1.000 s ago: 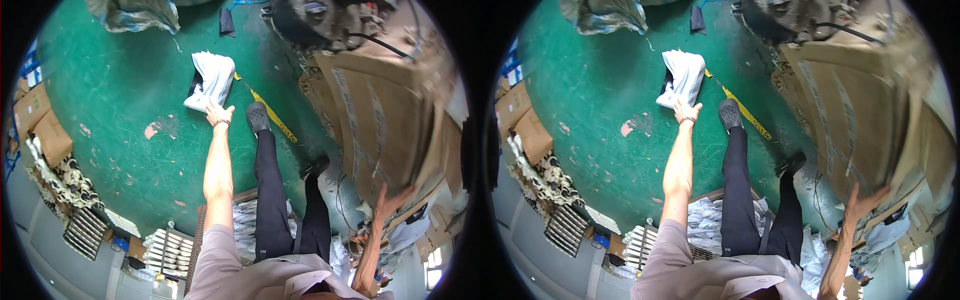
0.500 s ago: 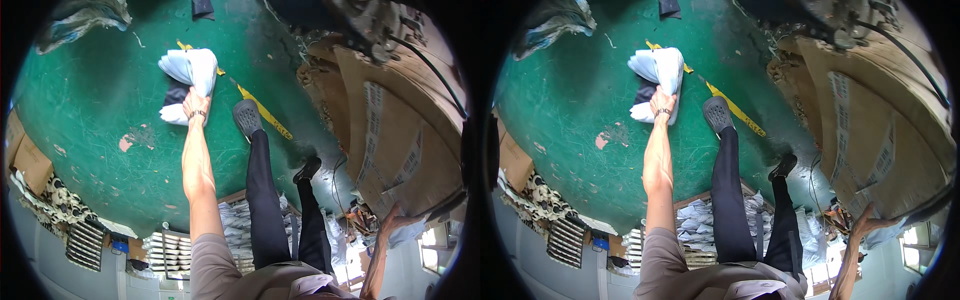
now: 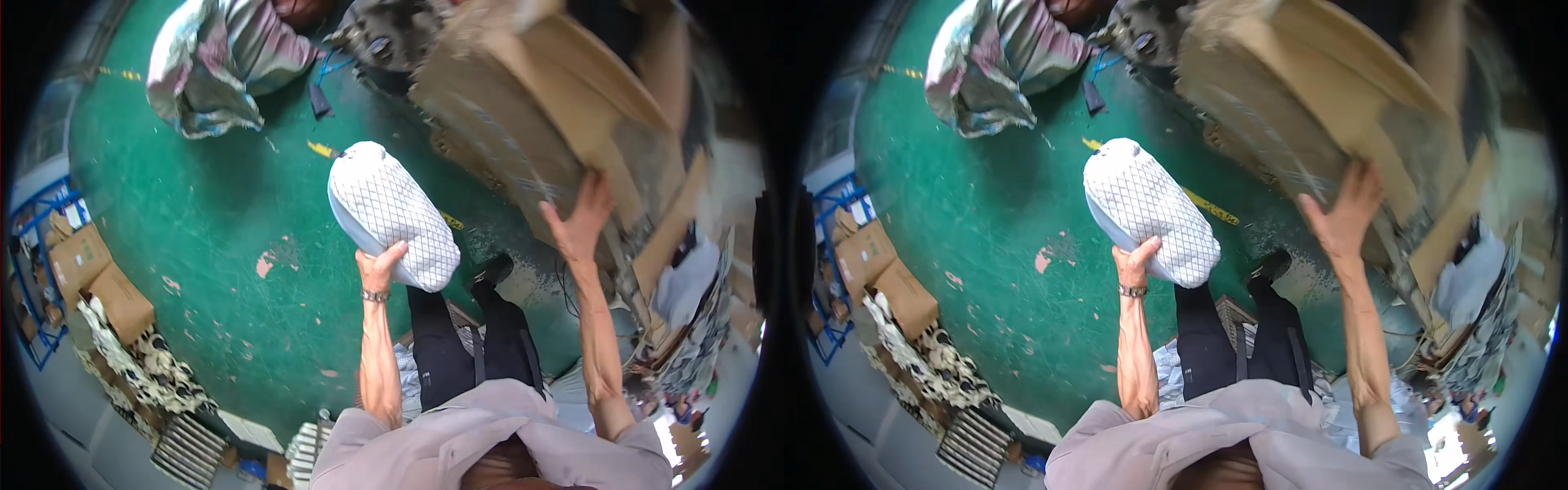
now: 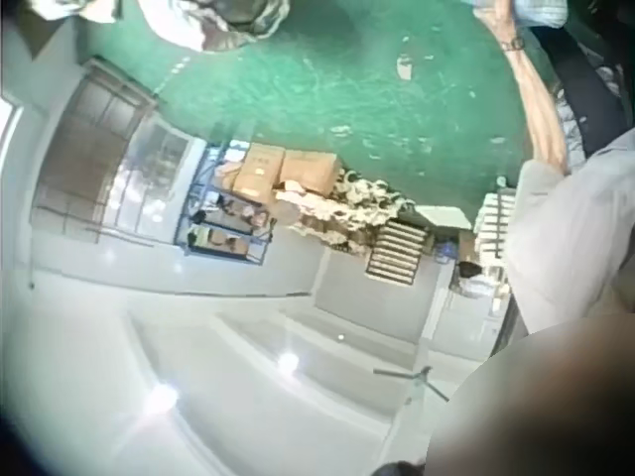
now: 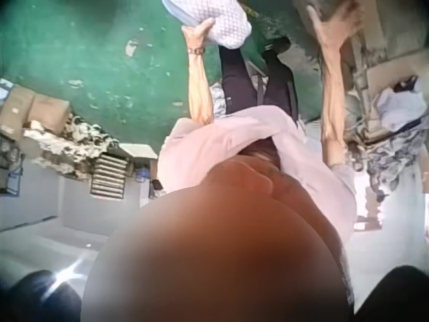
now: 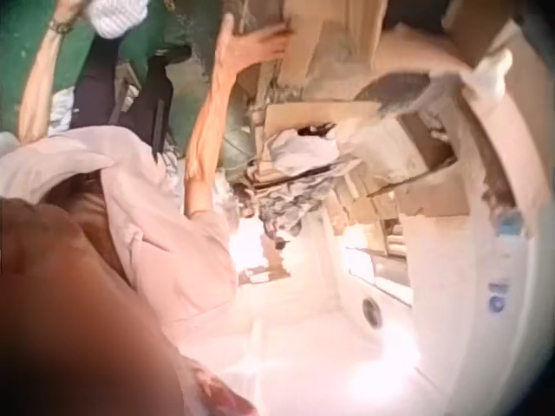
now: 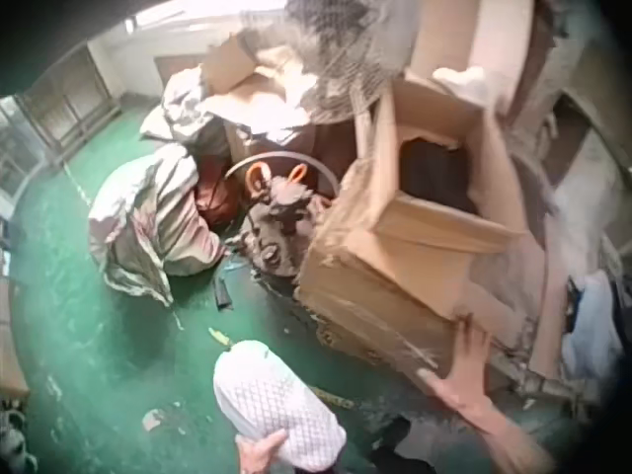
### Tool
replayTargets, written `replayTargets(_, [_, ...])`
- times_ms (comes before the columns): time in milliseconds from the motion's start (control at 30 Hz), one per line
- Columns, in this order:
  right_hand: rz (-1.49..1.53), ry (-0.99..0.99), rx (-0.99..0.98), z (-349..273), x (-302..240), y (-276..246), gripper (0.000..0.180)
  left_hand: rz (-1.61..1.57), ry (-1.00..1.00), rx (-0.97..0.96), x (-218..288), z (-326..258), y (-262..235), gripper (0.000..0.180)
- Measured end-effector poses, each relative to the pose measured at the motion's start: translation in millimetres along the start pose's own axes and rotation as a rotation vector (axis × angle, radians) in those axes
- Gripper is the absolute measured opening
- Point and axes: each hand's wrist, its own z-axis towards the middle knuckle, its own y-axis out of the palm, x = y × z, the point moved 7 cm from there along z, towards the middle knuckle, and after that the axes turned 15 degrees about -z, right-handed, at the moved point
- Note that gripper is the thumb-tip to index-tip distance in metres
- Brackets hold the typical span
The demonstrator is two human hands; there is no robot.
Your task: Spraying adhesive and organizing mesh seat covers in a factory setting.
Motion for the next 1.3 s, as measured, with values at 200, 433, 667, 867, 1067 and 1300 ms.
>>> replayTargets(200, [1.278,-0.148,-0.522,-139,36,-91,0.116,-0.109,0.121,-0.234,34,-202,141,0.062])
replayTargets(433, [1.732,-0.169,-0.35,-265,192,-175,0.114,-0.153,0.089,-0.624,4,-360,265,0.085])
replayTargets(667, [2.164,0.299,-0.041,-328,337,-196,0.097,0.027,-0.093,-1.021,-72,-428,426,0.09])
replayTargets(867, [2.05,0.711,0.433,-380,458,-203,0.086,0.146,-0.227,-1.263,-126,-537,577,0.099])
replayTargets(1067, [1.782,1.018,0.79,-451,583,-217,0.082,0.578,-0.124,-1.794,-169,-677,696,0.095])
replayTargets(1300, [1.27,1.186,1.023,-531,798,-228,0.082,0.777,0.731,-1.738,-220,-711,793,0.079])
